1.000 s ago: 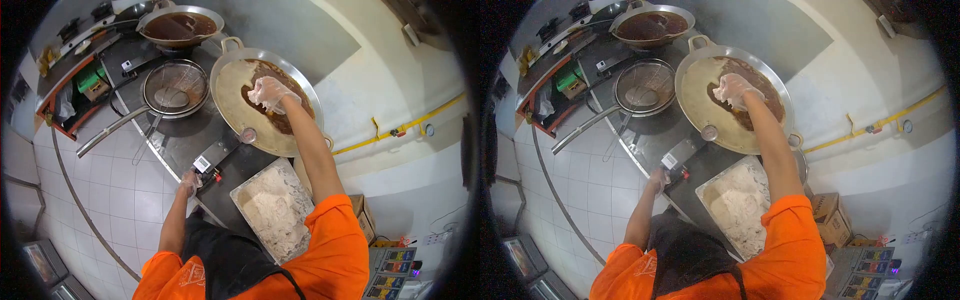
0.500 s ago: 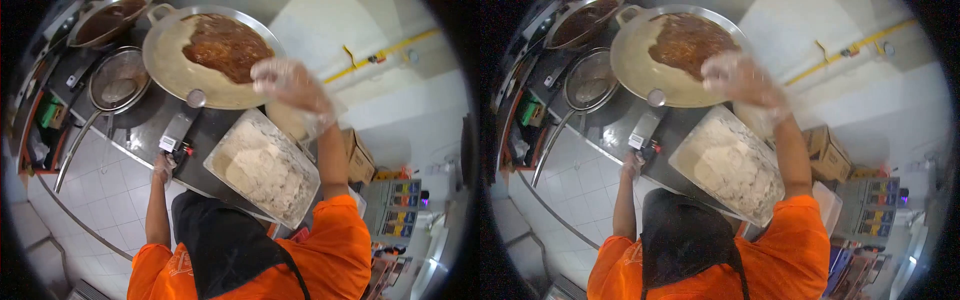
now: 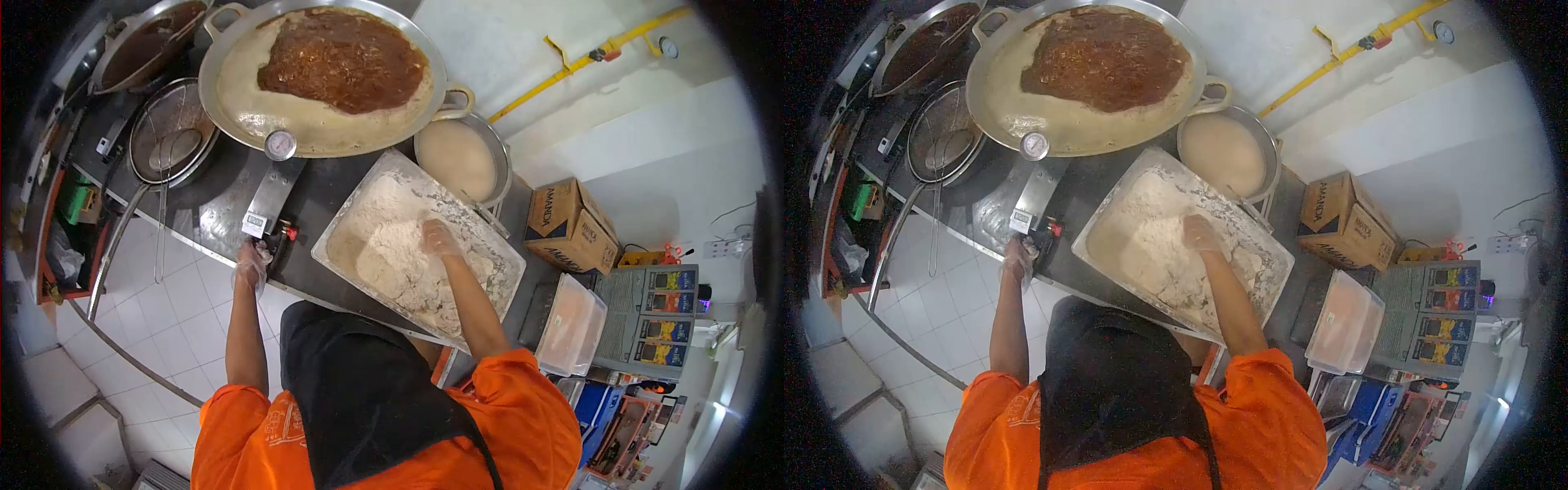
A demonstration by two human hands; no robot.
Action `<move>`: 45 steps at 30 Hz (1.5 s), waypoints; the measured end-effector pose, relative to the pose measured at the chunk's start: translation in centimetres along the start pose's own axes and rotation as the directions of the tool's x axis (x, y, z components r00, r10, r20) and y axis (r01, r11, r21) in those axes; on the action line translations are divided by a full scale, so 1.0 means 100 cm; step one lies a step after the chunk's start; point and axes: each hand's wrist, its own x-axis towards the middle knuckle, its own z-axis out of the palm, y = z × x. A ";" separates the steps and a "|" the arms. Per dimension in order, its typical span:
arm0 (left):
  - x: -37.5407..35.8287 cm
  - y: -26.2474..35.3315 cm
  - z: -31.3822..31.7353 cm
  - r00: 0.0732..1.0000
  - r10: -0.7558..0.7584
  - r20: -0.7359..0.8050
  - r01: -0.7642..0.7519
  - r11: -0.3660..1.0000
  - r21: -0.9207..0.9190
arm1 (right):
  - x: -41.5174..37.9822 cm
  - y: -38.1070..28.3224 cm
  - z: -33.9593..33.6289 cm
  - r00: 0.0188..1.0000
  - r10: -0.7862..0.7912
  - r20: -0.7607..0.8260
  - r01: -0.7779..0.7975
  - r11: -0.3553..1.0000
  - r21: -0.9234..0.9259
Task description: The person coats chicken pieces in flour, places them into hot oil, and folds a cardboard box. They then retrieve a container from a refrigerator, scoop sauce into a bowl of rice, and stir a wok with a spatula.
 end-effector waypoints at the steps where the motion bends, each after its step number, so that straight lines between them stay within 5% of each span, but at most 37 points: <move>1: -0.002 0.003 0.004 0.999 0.002 -0.033 -0.001 1.000 0.021 | -0.008 -0.009 -0.024 1.000 -0.005 0.001 0.005 1.000 0.001; 4: -0.001 0.001 0.002 1.000 0.021 -0.023 -0.022 0.999 -0.038 | -0.030 -0.032 -0.069 0.980 -0.161 -0.121 0.176 0.976 0.130; 10: 0.013 -0.004 -0.011 0.996 0.064 0.065 -0.065 0.998 0.001 | -0.057 -0.085 -0.105 0.913 -0.352 0.206 0.324 0.933 0.159; 12: 0.007 -0.003 -0.006 0.998 0.061 0.035 -0.060 0.998 -0.015 | -0.059 -0.096 -0.115 0.959 -0.136 0.250 0.057 0.953 0.299; 16: -0.001 0.002 0.005 1.000 0.027 -0.001 -0.027 1.000 0.011 | -0.037 -0.070 -0.084 0.921 0.012 0.388 -0.172 0.909 0.380; 18: 0.000 0.002 0.003 0.999 0.037 0.012 -0.038 0.998 0.058 | -0.030 -0.052 -0.052 0.981 0.113 0.159 -0.147 0.964 0.223; 22: -0.001 0.003 0.002 0.999 0.011 0.047 -0.010 1.000 -0.010 | -0.037 -0.047 -0.065 0.987 0.154 0.056 -0.163 0.958 0.236; 24: -0.014 0.005 0.012 0.999 0.037 -0.003 -0.036 0.999 0.024 | -0.048 -0.064 -0.081 0.975 0.107 -0.196 -0.048 0.958 0.284; 25: -0.011 0.003 0.008 0.999 0.034 -0.003 -0.034 0.999 0.025 | -0.040 -0.070 -0.070 0.975 0.108 -0.194 -0.050 0.957 0.285; 27: -0.003 0.002 0.004 0.999 0.045 0.024 -0.047 0.998 0.051 | -0.013 -0.078 -0.029 0.993 0.090 -0.071 -0.088 0.996 0.028; 28: -0.003 0.000 0.004 0.999 0.048 0.026 -0.049 0.998 0.051 | -0.009 -0.067 -0.011 0.993 0.090 -0.074 -0.088 0.996 0.028; 31: -0.007 0.003 0.000 0.997 0.006 0.079 -0.002 0.998 -0.061 | 0.028 -0.094 0.055 0.991 0.007 -0.135 -0.057 0.928 -0.368; 36: -0.002 0.000 0.002 0.999 0.019 0.045 -0.018 1.000 -0.023 | 0.052 -0.058 0.140 0.976 -0.142 -0.168 -0.081 0.476 -0.876; 37: -0.001 0.000 0.002 1.000 0.019 0.024 -0.019 1.000 -0.017 | 0.033 -0.056 0.096 0.974 -0.148 -0.172 -0.083 0.472 -0.878; 38: 0.004 0.000 0.000 1.000 -0.019 0.007 0.020 0.998 -0.064 | 0.016 -0.065 0.040 0.991 0.005 -0.137 -0.081 0.831 -0.551; 39: 0.001 0.001 0.002 1.000 -0.012 0.005 0.013 0.997 -0.071 | 0.009 -0.092 -0.015 0.992 0.120 -0.028 -0.122 0.988 -0.093; 40: -0.005 0.001 0.006 1.000 0.029 -0.012 -0.029 0.998 -0.057 | 0.007 -0.073 -0.018 0.993 0.113 -0.028 -0.116 0.989 -0.095; 41: -0.010 -0.001 0.008 0.998 0.063 -0.028 -0.064 0.997 -0.037 | 0.001 -0.045 -0.017 0.992 0.123 0.034 -0.128 0.960 0.248; 42: -0.004 -0.003 0.001 0.998 0.052 -0.027 -0.053 0.998 -0.032 | -0.010 -0.026 -0.016 0.988 0.121 0.100 -0.156 0.812 0.562; 43: 0.007 -0.001 -0.007 0.999 0.027 0.021 -0.026 0.999 -0.033 | -0.026 -0.020 -0.021 0.985 0.136 0.105 -0.172 0.809 0.562; 45: 0.000 0.000 0.002 0.997 -0.019 0.080 0.023 0.999 -0.044 | -0.061 -0.008 -0.029 0.833 0.457 0.313 -0.346 -0.012 0.938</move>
